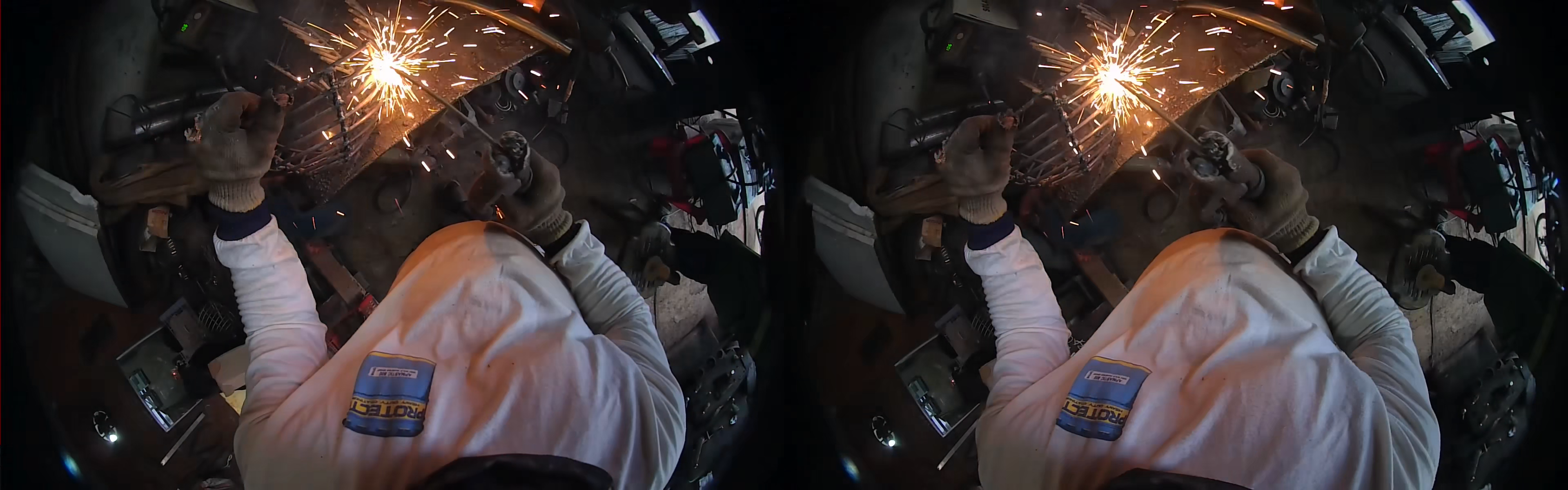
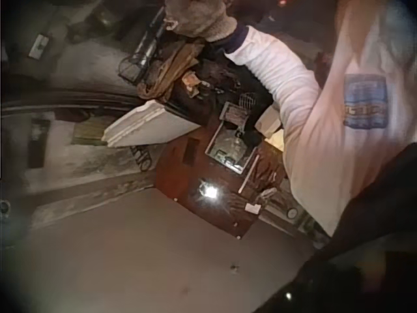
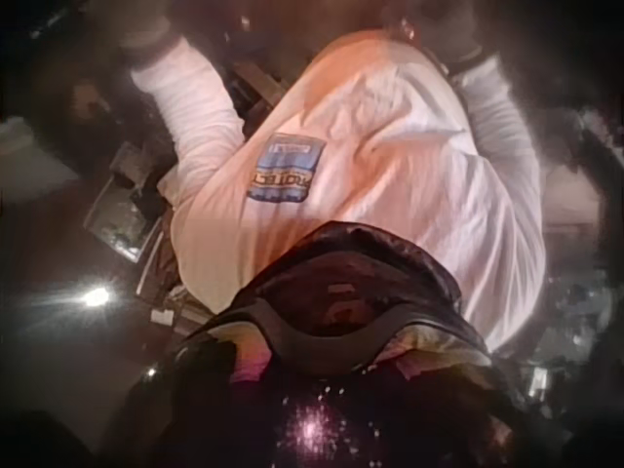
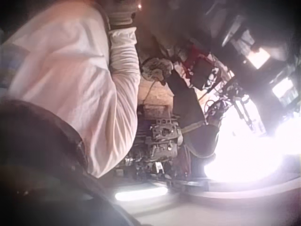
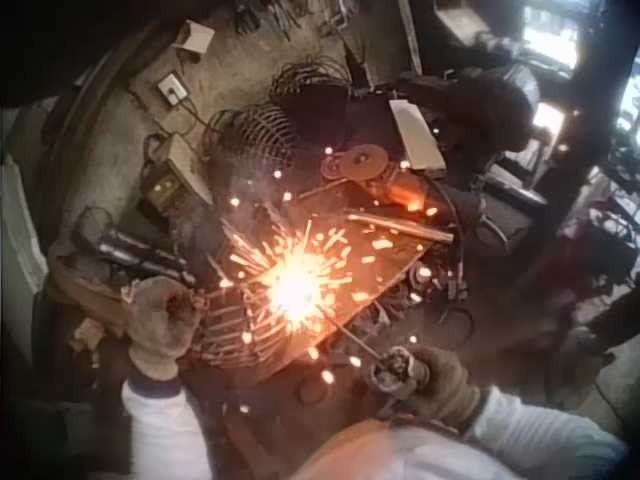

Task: The person welds metal rods together to form a spherical cage-like structure using a welding torch.

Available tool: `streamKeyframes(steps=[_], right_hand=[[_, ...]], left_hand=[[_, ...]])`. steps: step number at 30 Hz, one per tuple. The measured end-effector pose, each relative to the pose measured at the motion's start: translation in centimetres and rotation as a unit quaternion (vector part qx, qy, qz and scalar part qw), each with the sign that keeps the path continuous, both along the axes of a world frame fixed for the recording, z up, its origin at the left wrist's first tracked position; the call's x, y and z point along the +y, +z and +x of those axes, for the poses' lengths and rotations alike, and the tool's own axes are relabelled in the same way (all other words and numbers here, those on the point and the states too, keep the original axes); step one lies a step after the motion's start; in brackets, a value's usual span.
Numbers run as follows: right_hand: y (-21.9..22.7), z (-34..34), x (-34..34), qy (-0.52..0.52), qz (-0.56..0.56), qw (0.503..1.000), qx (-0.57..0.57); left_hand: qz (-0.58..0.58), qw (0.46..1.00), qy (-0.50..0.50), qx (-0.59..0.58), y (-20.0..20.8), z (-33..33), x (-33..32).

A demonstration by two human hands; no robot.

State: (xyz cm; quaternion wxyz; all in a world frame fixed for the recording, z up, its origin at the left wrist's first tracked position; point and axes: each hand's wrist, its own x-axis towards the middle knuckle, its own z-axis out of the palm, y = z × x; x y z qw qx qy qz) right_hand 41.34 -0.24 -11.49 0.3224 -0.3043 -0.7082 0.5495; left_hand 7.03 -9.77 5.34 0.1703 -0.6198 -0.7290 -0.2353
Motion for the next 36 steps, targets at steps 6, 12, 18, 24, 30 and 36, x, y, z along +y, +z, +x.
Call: streamKeyframes(steps=[6,12,18,24,30,36], right_hand=[[0.2,0.1,0.1,0.02,0.013,1.0,-0.01],[0.3,0.3,0.4,0.035,0.044,0.998,-0.029],[1.0,0.2,0.2,0.03,0.041,0.998,-0.038],[-0.5,-0.8,0.9,0.081,0.375,0.923,-0.018],[-1.0,0.0,-0.6,-0.002,-0.388,0.904,0.181],[-0.2,0.9,-0.5,-0.018,-0.026,0.999,-0.011]], left_hand=[[0.013,1.0,0.006,0.024,0.1,0.6,0.5],[-0.044,0.997,0.035,0.053,0.5,0.5,0.0],[-0.028,0.997,0.023,0.07,0.1,0.2,0.1],[-0.096,0.906,-0.023,0.411,-1.4,-6.3,-3.1],[0.007,0.995,-0.042,0.09,0.0,0.2,1.0],[0.018,1.0,-0.006,0.019,0.1,0.0,0.6]])
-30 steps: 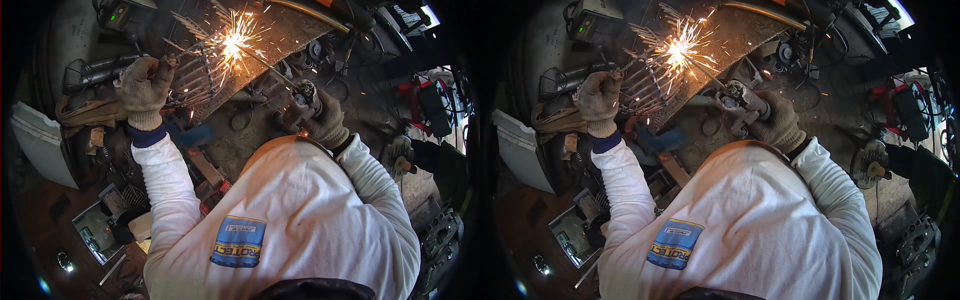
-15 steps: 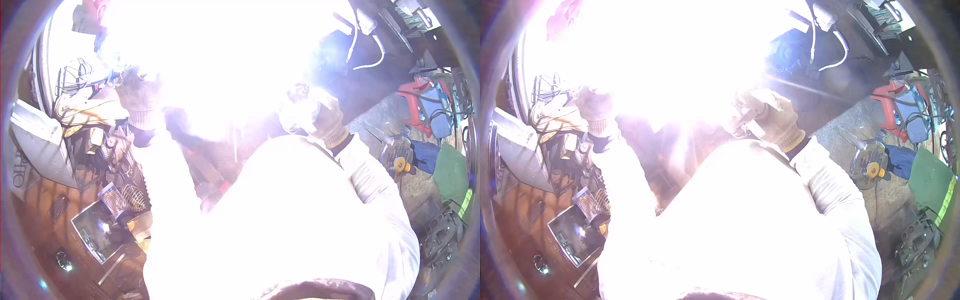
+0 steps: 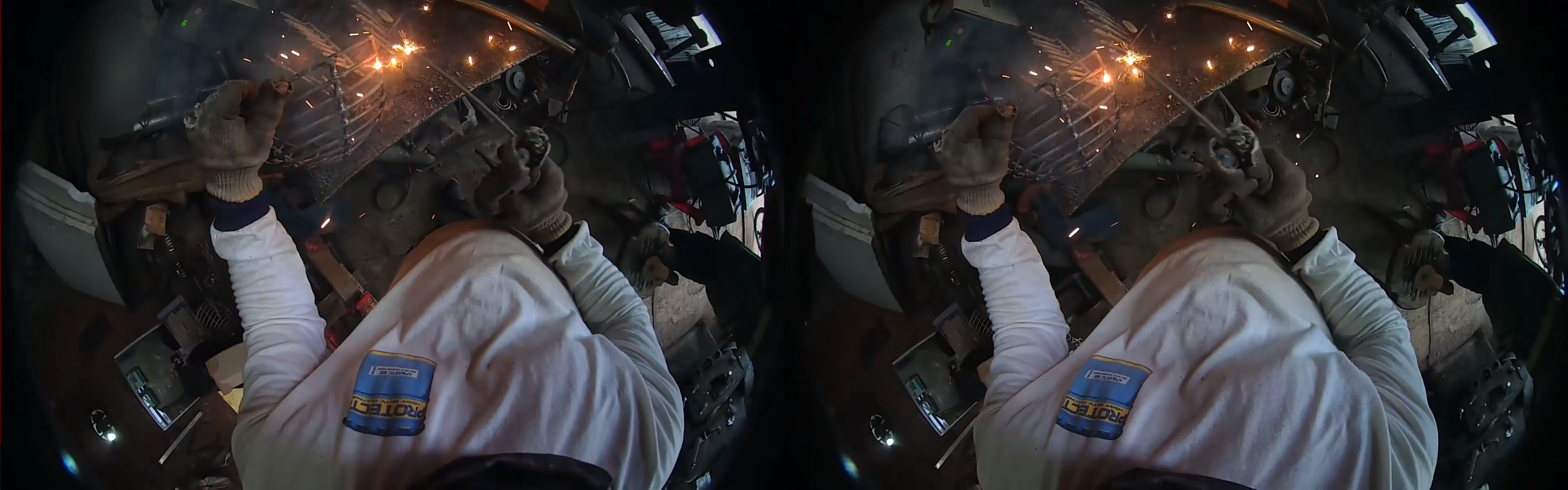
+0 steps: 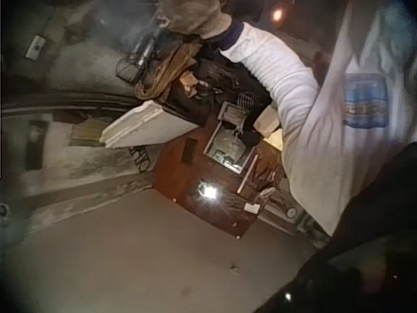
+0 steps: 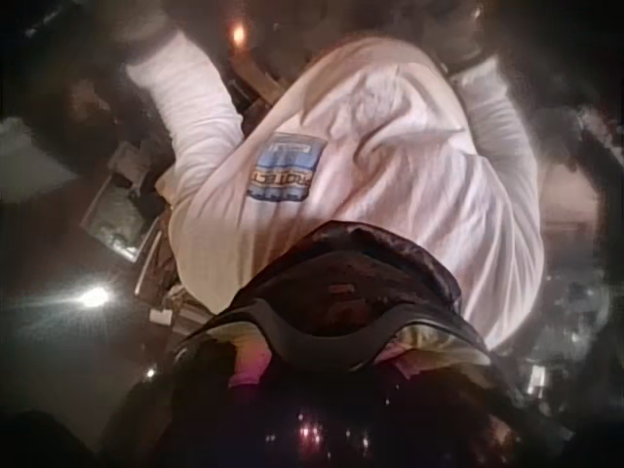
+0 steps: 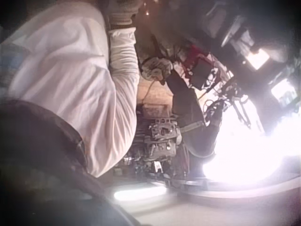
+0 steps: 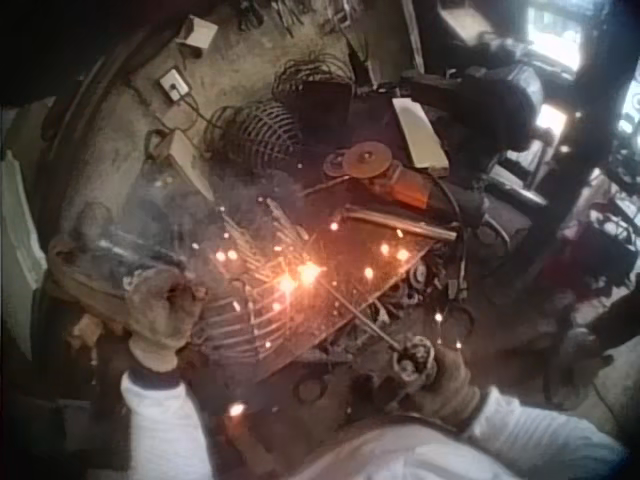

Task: The person welds metal rods together to form a spherical cage-like structure using a welding torch.

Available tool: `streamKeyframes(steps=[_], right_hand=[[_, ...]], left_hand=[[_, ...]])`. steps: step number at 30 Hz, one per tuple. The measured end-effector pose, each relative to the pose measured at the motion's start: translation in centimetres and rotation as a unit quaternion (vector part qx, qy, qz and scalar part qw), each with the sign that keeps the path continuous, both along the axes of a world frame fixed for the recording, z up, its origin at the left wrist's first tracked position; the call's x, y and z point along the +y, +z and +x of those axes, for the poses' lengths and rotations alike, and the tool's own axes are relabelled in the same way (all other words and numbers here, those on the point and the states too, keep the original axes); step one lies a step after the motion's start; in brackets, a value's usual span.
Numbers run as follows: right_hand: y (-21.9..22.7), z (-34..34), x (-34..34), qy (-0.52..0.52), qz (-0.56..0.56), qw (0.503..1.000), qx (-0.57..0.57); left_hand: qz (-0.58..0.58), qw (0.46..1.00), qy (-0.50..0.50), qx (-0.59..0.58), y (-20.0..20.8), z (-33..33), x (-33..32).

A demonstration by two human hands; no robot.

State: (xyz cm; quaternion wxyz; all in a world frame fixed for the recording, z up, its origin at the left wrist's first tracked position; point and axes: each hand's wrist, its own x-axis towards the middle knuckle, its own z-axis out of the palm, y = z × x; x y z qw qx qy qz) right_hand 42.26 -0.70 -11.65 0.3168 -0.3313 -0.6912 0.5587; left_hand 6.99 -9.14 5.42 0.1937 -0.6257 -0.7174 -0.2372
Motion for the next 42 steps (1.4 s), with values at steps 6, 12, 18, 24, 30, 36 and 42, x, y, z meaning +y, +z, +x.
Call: streamKeyframes(steps=[6,12,18,24,30,36,42], right_hand=[[-1.5,-0.2,0.4,0.037,0.018,0.999,0.007],[-0.8,-0.5,0.4,0.048,-0.013,0.998,0.03],[-0.8,-0.7,0.7,0.048,0.026,0.998,0.019],[-3.1,-1.2,-0.6,0.054,0.092,0.989,0.104],[-0.8,-0.3,-0.6,0.051,-0.179,0.963,0.193],[-1.5,-0.4,-0.5,-0.03,-0.029,0.996,0.074],[-0.3,-0.6,-0.2,0.021,-0.042,0.999,0.011]], left_hand=[[-0.044,0.997,0.038,0.06,0.1,-0.1,-0.4],[-0.035,0.995,0.029,0.088,0.1,-0.1,-0.3],[-0.062,0.996,0.044,0.05,-1.3,-1.1,-0.6],[-0.164,0.959,0.082,0.218,-3.7,-11.3,-3.5],[-0.01,0.995,-0.039,0.092,-1.1,-0.8,0.1],[-0.018,0.999,-0.021,0.029,-0.3,0.0,0.3],[0.003,0.999,-0.013,-0.033,-0.5,0.1,0.5]])
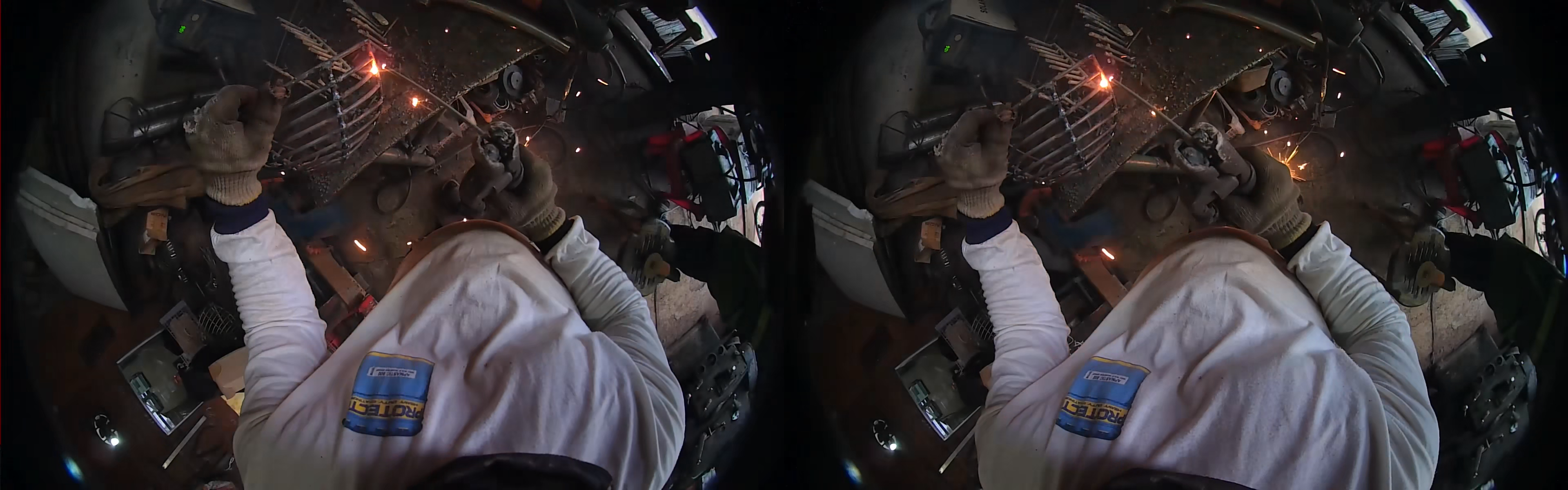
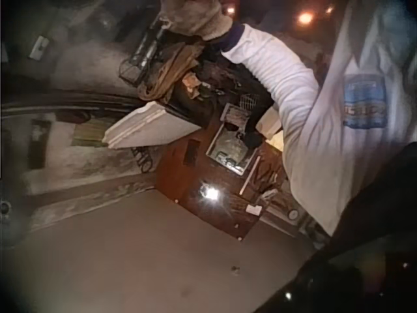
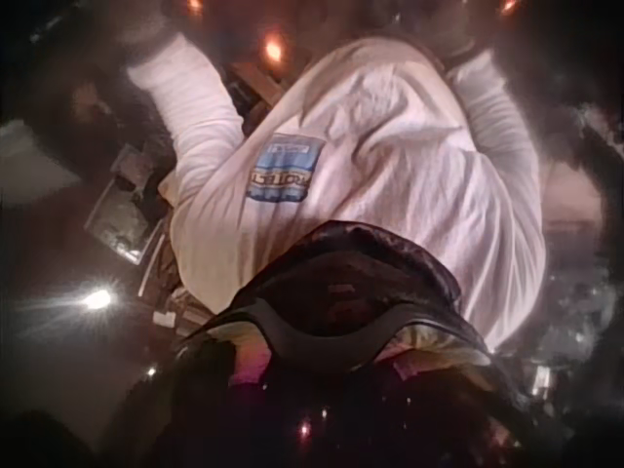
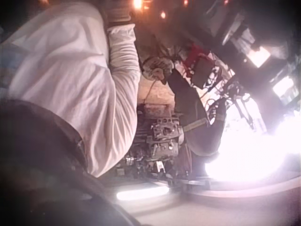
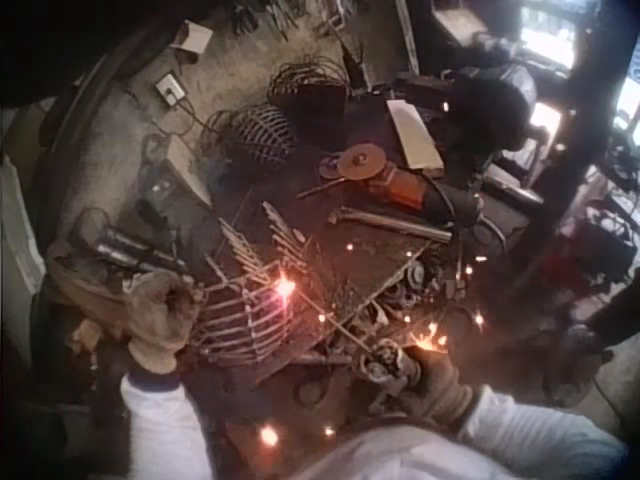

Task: The person welds metal rods together to form a spherical cage-like structure using a welding torch.

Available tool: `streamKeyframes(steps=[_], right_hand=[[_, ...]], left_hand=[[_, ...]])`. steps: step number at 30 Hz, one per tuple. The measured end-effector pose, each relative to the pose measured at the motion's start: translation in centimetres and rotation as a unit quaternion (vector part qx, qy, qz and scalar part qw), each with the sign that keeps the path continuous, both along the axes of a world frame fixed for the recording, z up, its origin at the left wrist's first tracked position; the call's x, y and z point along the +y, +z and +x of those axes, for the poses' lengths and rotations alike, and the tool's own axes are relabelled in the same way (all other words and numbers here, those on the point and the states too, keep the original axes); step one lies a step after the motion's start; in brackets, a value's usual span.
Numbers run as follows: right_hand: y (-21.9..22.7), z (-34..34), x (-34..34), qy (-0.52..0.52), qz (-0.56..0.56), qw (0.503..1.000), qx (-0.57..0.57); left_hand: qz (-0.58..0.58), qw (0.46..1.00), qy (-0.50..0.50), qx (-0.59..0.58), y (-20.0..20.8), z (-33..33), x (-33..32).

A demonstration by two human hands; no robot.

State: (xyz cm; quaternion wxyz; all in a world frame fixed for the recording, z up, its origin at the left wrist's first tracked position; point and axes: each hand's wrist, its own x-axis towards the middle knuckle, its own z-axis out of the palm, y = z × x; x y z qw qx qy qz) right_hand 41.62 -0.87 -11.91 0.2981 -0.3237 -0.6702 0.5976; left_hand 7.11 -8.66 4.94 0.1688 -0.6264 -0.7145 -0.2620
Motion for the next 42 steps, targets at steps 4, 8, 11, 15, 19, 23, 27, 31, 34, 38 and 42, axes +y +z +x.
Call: streamKeyframes(steps=[4,8,11,15,19,23,27,31,34,38,42], right_hand=[[-0.4,-0.3,0.3,0.01,0.003,1.0,0.006],[-0.7,-0.1,0.8,0.025,0.086,0.996,0.002],[-0.5,-0.1,0.9,0.035,0.074,0.997,-0.005],[-0.5,-0.3,0.7,0.002,0.271,0.962,-0.001],[-0.1,-0.4,-0.3,0.0,0.032,0.991,0.127],[0.6,-0.2,0.0,-0.004,0.061,0.997,0.041],[-1.3,0.0,0.2,-0.032,0.032,0.999,0.017],[-1.6,0.0,0.5,-0.013,0.08,0.997,0.003],[-2.0,-0.3,0.6,-0.013,0.052,0.998,0.042],[-1.4,0.0,0.9,-0.001,0.05,0.998,0.025],[-0.8,0.2,1.1,0.016,0.073,0.997,-0.022]], left_hand=[[-0.011,0.997,0.02,0.075,0.3,-0.2,-0.1],[-0.017,0.993,0.019,0.114,0.4,-0.2,-0.1],[-0.038,0.994,0.013,0.1,0.2,0.0,0.0],[-0.029,0.992,0.0,0.124,0.8,0.3,-0.2],[-0.025,0.986,-0.028,0.163,0.2,-0.2,0.2],[-0.004,0.991,-0.031,0.131,-0.1,-0.8,0.3],[-0.012,0.999,0.012,0.041,-0.3,-0.7,0.7],[-0.011,0.995,0.015,0.1,-0.5,-1.5,0.6],[-0.051,0.994,0.04,0.084,0.0,-0.8,0.5],[-0.042,0.995,0.029,0.088,-0.1,-1.1,0.6],[-0.058,0.995,0.055,0.062,-0.3,-1.4,0.5]])
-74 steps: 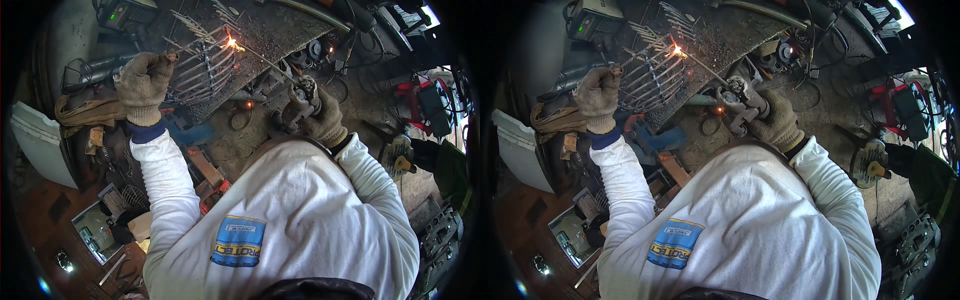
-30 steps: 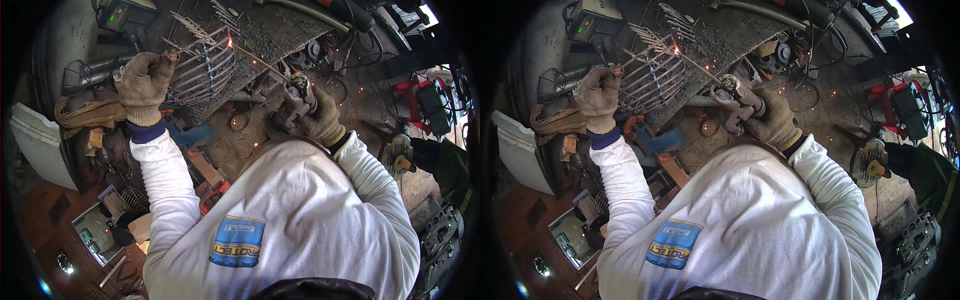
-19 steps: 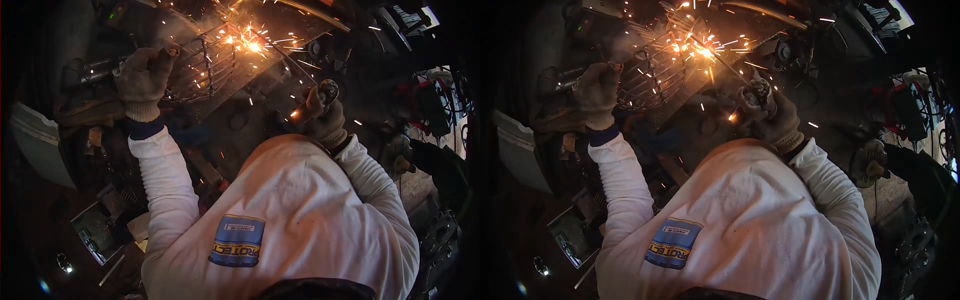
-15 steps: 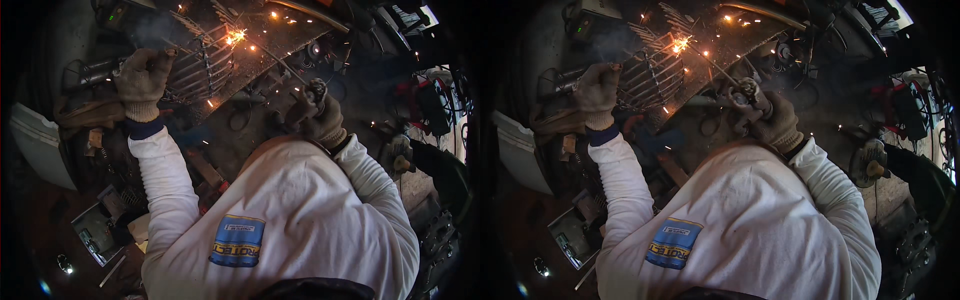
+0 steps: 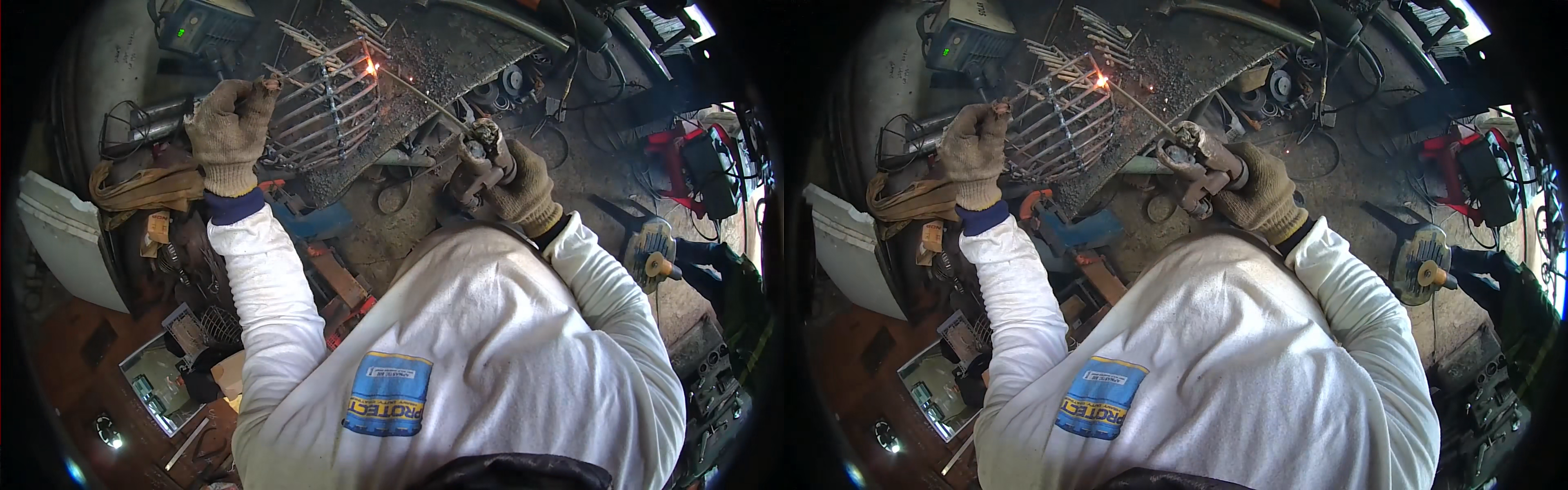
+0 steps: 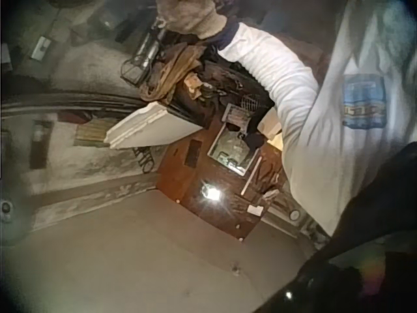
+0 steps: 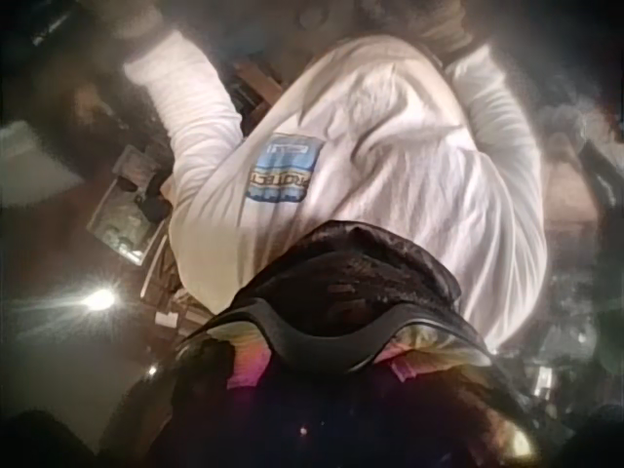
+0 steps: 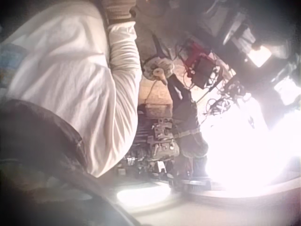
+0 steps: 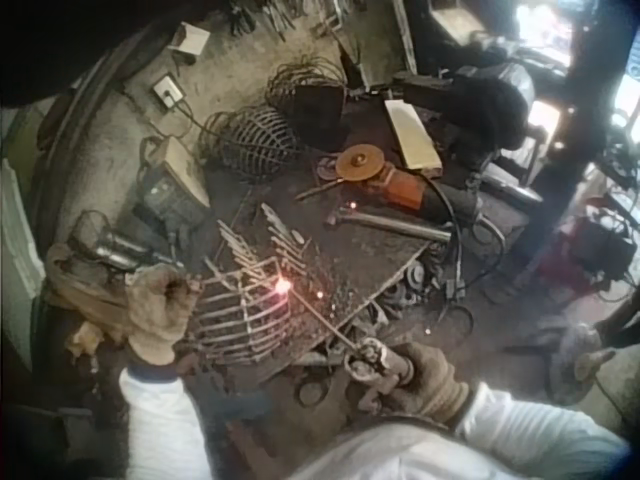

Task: The person welds metal rods together to form a spherical cage-like structure using a welding torch.

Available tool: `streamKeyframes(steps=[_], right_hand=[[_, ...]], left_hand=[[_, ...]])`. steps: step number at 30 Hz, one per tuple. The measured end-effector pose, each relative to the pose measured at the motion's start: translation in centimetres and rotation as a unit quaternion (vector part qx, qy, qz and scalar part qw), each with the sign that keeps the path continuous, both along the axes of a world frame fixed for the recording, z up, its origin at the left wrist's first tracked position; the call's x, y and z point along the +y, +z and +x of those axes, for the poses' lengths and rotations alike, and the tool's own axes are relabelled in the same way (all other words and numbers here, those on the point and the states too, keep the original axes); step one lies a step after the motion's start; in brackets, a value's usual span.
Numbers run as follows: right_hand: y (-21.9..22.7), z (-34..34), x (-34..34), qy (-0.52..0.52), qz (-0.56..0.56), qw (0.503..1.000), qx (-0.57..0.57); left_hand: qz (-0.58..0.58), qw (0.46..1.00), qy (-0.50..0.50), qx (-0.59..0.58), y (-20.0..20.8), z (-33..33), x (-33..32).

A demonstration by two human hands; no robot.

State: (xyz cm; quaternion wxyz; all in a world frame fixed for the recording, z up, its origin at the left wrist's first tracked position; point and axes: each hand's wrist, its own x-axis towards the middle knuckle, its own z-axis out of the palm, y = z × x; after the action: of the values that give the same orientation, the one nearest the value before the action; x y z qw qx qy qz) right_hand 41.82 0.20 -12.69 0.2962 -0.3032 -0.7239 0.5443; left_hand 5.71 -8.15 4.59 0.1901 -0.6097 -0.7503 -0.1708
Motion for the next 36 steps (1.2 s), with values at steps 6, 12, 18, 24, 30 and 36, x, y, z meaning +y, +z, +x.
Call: streamKeyframes(steps=[6,12,18,24,30,36], right_hand=[[0.8,0.0,0.2,0.014,0.009,1.0,-0.009],[0.8,-0.1,0.1,0.018,0.005,1.0,-0.024],[0.3,-0.7,-0.4,-0.003,-0.005,0.999,0.032],[1.0,-0.5,0.0,0.011,0.002,1.0,0.002],[-0.9,0.0,-0.6,0.019,-0.138,0.989,0.048],[-0.6,0.0,-0.1,0.006,-0.178,0.982,0.054]], left_hand=[[0.001,1.0,-0.002,-0.028,-0.1,-0.2,0.3],[0.016,1.0,-0.02,-0.015,-0.4,-0.2,0.5],[-0.036,0.999,0.01,-0.02,0.3,0.4,0.5],[0.006,0.999,-0.019,-0.027,-0.3,-0.3,0.5],[0.009,1.0,-0.025,-0.01,-0.2,-0.3,0.5],[0.008,1.0,-0.021,0.0,-0.1,0.2,0.8]])
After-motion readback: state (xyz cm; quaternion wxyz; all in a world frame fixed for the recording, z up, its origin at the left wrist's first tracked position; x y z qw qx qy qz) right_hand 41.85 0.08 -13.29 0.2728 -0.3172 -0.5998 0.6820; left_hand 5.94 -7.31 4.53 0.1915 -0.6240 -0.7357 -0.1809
